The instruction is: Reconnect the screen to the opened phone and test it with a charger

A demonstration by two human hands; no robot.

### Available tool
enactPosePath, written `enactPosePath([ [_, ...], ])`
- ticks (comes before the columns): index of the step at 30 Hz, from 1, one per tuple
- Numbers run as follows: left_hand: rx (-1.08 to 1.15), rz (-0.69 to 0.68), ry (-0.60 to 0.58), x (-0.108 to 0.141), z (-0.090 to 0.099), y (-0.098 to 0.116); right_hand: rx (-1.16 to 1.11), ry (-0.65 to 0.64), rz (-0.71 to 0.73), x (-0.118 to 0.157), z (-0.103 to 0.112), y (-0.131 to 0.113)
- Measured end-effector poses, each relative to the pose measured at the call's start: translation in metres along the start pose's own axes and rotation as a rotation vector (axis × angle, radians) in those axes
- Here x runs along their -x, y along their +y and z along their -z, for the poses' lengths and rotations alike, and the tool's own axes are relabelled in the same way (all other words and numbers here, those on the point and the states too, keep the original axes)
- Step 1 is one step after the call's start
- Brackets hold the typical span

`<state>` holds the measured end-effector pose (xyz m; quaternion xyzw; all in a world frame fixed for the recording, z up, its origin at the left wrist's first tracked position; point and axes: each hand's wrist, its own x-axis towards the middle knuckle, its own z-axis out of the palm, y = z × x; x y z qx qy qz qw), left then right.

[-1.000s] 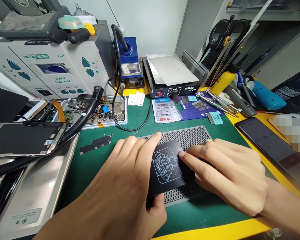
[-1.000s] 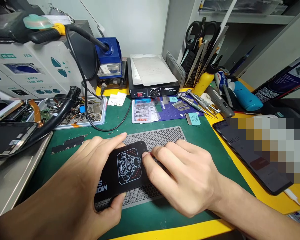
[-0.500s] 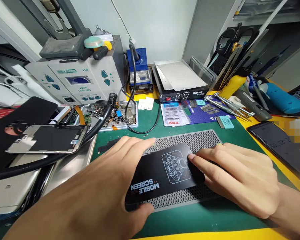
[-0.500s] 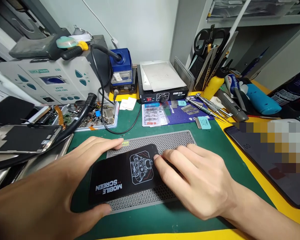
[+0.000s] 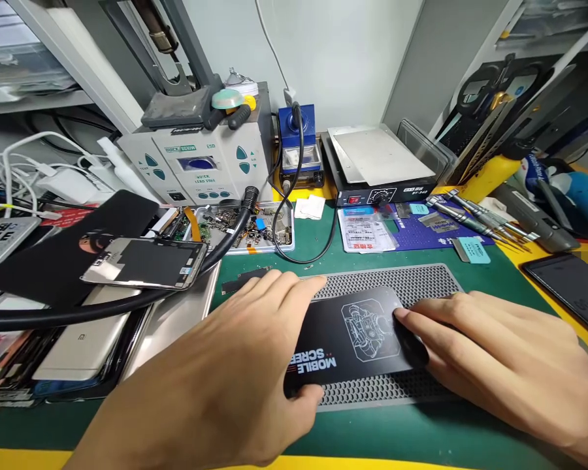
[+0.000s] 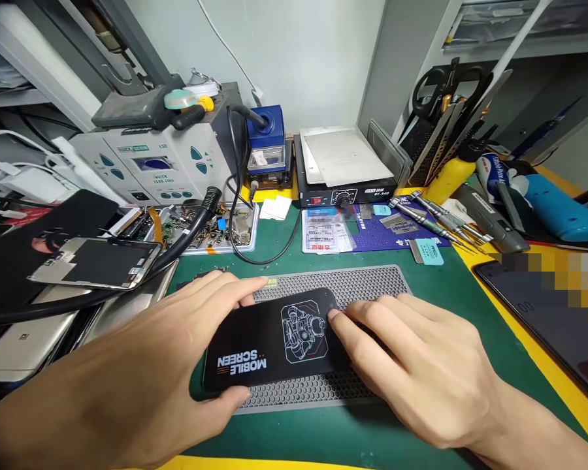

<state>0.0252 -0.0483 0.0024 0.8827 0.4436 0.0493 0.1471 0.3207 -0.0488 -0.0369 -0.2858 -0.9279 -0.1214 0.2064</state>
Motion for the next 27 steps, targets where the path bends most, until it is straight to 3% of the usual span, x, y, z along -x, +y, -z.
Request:
enactPosePath([
  [12, -0.004, -0.018, 0.032, 0.004, 0.0, -0.002, -0.003, 0.004, -0.085, 0.013, -0.012, 0.002],
  [27, 0.017, 0.021, 0.007, 0.004, 0.007, 0.002, -0.019, 0.028, -0.152, 0.004, -0.011, -0.004],
])
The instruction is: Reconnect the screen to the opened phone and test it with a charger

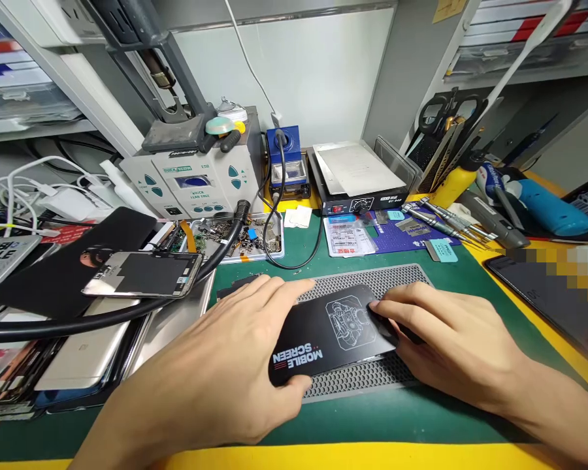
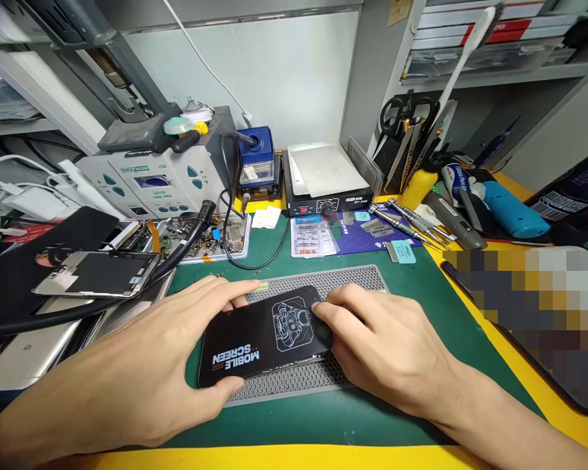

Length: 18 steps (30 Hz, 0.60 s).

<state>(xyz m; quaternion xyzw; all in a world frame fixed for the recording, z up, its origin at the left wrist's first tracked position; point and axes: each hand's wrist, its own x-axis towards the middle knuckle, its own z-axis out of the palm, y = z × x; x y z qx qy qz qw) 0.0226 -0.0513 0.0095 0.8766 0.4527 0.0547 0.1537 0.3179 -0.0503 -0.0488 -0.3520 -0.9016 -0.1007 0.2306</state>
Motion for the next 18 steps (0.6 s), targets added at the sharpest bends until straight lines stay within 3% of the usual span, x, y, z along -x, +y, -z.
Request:
enactPosePath([
  [10, 0.138, 0.072, -0.05, -0.007, 0.007, -0.009, -0.329, -0.001, -0.146, -0.011, 0.009, -0.008],
  [18, 0.317, 0.047, -0.132, -0.014, 0.018, -0.016, -0.422, 0.041, -0.201, -0.017, 0.008, -0.007],
])
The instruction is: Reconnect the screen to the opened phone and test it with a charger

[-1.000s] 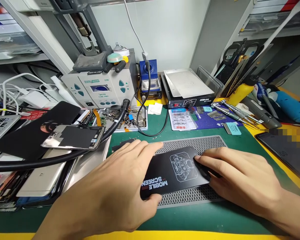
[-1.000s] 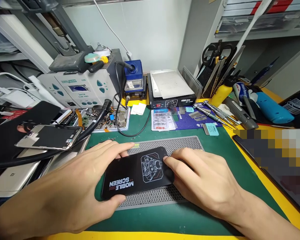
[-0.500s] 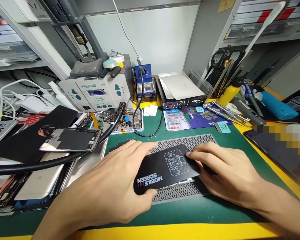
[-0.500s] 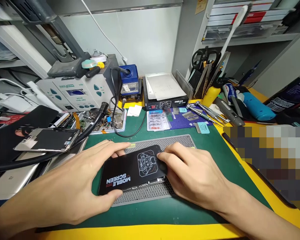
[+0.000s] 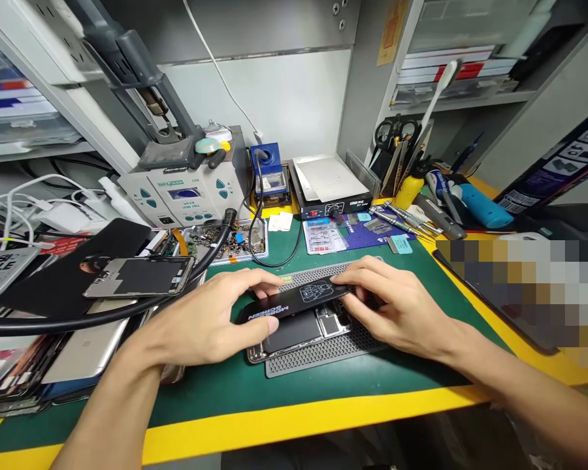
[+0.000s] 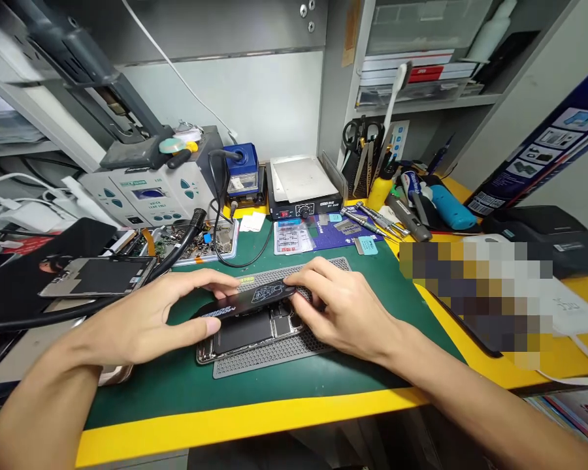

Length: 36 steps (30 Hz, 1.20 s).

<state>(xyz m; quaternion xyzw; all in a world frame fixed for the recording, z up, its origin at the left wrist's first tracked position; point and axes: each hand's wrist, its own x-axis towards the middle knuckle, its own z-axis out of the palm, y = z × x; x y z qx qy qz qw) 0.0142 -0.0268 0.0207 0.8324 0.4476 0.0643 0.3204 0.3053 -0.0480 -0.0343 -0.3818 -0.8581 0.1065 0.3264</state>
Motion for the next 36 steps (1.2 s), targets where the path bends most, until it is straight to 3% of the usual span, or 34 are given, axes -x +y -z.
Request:
enactPosePath([
  [8, 0.162, 0.056, -0.024, -0.005, 0.002, -0.009, -0.075, 0.045, -0.087, -0.003, -0.004, 0.003],
  [16, 0.118, 0.065, 0.042, 0.008, 0.002, -0.013, -0.172, -0.046, -0.212, -0.016, 0.0, 0.0],
  [23, 0.063, 0.079, 0.178, 0.017, -0.006, -0.026, -0.135, -0.066, -0.267, -0.019, 0.002, 0.0],
  [26, 0.066, 0.061, 0.225, 0.016, -0.011, -0.028, -0.042, 0.021, -0.25, -0.011, 0.009, -0.01],
  [29, 0.073, 0.046, 0.247, 0.015, -0.014, -0.029, 0.154, 0.205, -0.084, -0.005, 0.013, -0.031],
  [33, 0.073, 0.027, 0.251, 0.015, -0.013, -0.03, 0.337, -0.127, 0.125, -0.015, 0.004, -0.053],
  [36, 0.066, 0.016, 0.255, 0.015, -0.013, -0.03, 0.536, -0.272, 0.286, -0.036, -0.009, -0.052],
])
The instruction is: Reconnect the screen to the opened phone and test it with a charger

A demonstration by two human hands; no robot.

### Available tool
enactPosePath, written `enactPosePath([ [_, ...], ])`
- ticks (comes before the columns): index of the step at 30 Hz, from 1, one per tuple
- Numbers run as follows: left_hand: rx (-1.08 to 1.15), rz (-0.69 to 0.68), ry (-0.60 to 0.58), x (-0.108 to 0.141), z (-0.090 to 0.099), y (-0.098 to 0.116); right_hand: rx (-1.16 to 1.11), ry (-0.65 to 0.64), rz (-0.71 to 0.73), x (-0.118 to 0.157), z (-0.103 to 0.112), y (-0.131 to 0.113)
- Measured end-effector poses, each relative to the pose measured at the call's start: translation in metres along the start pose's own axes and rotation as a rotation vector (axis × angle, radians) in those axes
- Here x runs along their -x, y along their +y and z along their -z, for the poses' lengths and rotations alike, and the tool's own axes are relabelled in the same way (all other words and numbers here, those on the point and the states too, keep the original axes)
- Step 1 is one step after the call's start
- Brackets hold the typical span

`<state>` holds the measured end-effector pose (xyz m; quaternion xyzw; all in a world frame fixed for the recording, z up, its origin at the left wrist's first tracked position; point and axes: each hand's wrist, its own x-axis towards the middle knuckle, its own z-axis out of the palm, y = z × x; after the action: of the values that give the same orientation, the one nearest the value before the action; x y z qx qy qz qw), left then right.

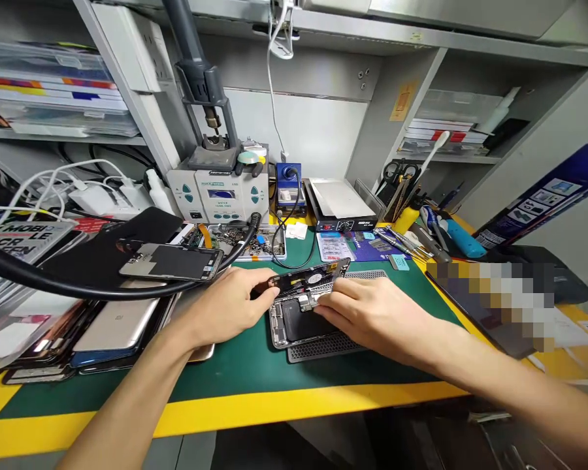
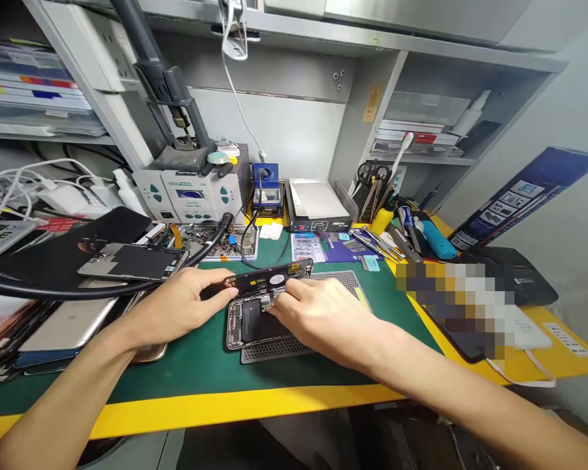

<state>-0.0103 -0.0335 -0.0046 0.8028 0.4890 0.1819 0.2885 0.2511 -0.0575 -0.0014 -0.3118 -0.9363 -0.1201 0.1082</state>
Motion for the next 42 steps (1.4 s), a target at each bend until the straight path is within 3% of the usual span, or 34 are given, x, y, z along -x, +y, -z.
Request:
enactPosePath([
  [5, -0.003, -0.016, 0.017, -0.001, -0.003, 0.001, 0.113, -0.186, 0.248, -0.028, -0.005, 0.014],
  [16, 0.021, -0.092, 0.057, 0.0, -0.006, -0.005, -0.008, -0.364, 0.067, -0.042, 0.005, 0.003],
  [26, 0.034, -0.124, 0.079, -0.001, -0.007, -0.01, 0.216, -0.279, 0.349, -0.033, 0.003, -0.001],
  [42, 0.02, -0.133, 0.085, -0.001, -0.009, -0.01, 0.18, -0.053, 0.398, -0.02, -0.01, 0.0],
])
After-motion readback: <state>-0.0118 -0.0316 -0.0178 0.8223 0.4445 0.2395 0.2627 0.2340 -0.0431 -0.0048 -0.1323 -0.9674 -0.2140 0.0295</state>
